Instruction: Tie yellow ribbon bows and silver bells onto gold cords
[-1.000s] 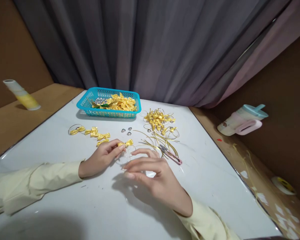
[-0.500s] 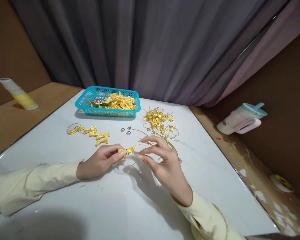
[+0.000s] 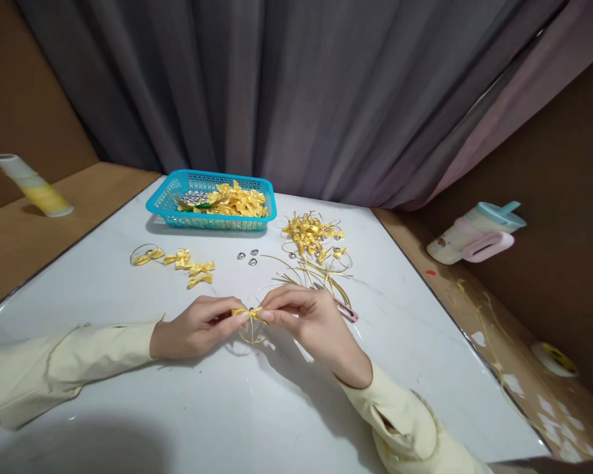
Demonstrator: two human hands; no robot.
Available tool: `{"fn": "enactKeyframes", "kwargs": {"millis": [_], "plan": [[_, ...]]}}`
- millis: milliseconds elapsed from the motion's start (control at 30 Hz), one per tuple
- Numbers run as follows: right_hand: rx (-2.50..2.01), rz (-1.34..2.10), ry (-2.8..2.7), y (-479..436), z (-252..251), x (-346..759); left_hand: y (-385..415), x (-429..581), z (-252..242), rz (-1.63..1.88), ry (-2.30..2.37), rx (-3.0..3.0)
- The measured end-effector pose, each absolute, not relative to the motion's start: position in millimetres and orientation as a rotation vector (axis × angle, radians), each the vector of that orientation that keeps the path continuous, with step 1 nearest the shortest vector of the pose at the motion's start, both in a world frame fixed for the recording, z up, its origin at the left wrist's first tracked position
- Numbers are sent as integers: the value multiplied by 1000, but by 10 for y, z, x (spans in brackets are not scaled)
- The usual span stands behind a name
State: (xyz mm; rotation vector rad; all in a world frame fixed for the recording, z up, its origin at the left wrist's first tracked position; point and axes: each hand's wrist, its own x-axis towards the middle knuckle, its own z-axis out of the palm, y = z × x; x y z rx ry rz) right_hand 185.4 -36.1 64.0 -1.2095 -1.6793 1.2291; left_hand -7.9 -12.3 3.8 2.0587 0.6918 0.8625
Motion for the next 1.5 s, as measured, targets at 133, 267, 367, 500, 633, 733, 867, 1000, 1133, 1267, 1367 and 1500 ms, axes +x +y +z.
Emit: {"fn": "enactKeyframes", "kwargs": {"millis": [133, 267, 367, 500, 633, 733, 867, 1000, 1133, 1267, 1367, 1500], "plan": [[-1220, 1187, -1715, -372, 658, 1854, -125, -82, 33, 875, 664, 2058], [-1214, 1282, -1702, -359, 652, 1871, -132, -85, 17, 868, 638, 2088], [-1219, 1390, -1672, -330, 614, 1901, -135, -88, 4, 858, 636, 2117], [-1236, 1445, -1658, -315, 588, 1919, -130, -85, -1, 832, 650, 2107], [-1260, 1226, -1795, -353, 624, 1898, -125, -73, 16, 802, 699, 2027], [-1216, 948, -1974, -397, 619, 1879, -126, -67, 32, 782, 706, 1984], [-1131, 657, -2110, -440, 561, 1860, -126, -68, 35, 755, 707, 1984], [-1134, 604, -2119, -449, 536, 1844, -125, -65, 28, 742, 707, 1973], [-1158, 663, -2091, -438, 557, 1842, -131, -49, 42, 759, 720, 1950], [-1233, 657, -1954, -450, 619, 1873, -130, -45, 48, 804, 768, 1926], [-1342, 643, -1818, -482, 676, 1902, -124, -54, 40, 849, 815, 1911], [-1434, 1001, -1768, -511, 713, 1901, -124, -58, 48, 896, 862, 1889]]}}
